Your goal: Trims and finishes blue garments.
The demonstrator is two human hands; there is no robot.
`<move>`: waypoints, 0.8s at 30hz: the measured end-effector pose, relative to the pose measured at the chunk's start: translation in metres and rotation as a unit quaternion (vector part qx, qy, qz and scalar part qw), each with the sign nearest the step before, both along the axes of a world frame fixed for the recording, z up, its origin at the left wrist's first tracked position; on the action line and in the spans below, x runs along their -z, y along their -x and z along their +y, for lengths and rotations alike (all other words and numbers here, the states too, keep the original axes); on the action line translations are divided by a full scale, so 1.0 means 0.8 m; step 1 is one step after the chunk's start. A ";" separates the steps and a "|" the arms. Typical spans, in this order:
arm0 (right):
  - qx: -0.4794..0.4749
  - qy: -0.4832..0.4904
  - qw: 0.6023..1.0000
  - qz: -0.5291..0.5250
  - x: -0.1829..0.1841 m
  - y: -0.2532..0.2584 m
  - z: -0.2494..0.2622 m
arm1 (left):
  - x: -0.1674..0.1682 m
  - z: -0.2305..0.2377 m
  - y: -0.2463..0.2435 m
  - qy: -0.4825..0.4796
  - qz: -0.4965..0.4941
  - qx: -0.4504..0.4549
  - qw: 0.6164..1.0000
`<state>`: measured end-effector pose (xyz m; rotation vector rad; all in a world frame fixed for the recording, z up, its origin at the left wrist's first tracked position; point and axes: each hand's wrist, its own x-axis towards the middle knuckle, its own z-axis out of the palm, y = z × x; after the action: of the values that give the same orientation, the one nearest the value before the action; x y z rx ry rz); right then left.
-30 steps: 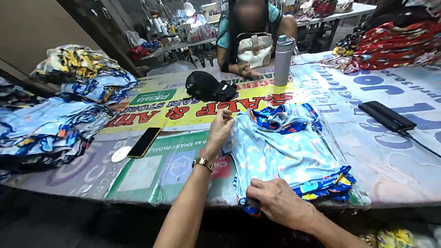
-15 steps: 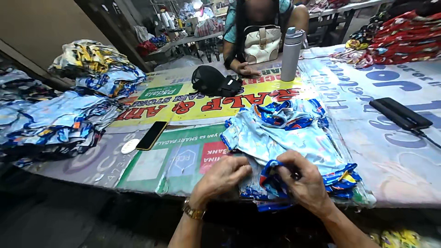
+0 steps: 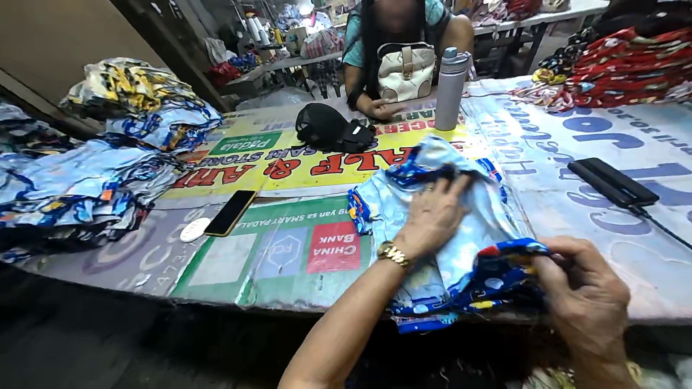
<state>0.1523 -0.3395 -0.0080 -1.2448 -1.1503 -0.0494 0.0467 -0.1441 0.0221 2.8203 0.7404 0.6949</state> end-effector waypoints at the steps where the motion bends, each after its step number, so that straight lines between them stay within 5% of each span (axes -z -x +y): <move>1: 0.033 0.036 0.999 0.001 0.003 -0.011 -0.009 | 0.009 -0.009 -0.011 -0.005 0.040 0.016 0.999; 5: 0.087 0.058 0.994 -0.020 -0.013 -0.032 -0.020 | 0.016 -0.066 -0.015 0.057 0.139 0.075 0.986; 9: -0.059 0.054 0.989 -0.125 -0.026 -0.028 0.021 | 0.046 -0.143 0.021 0.045 0.056 0.187 0.980; 12: -0.083 0.204 0.939 -0.265 -0.002 -0.047 0.056 | 0.037 -0.161 0.064 0.064 0.001 0.247 0.967; 14: -0.071 0.318 0.891 -0.316 0.020 -0.060 0.069 | 0.031 -0.152 0.100 0.043 -0.058 0.154 0.985; 18: -0.048 0.331 0.890 -0.310 0.030 -0.069 0.067 | 0.036 -0.106 0.171 -0.062 -0.057 -0.173 0.981; 24: -0.043 0.345 0.891 -0.293 0.033 -0.069 0.068 | 0.063 -0.103 0.167 -0.036 -0.013 -0.218 0.975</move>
<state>0.2078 -0.2849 -0.0340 -1.8781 -1.8458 0.0645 -0.0867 -0.2262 -0.0287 2.7228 1.3778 0.8305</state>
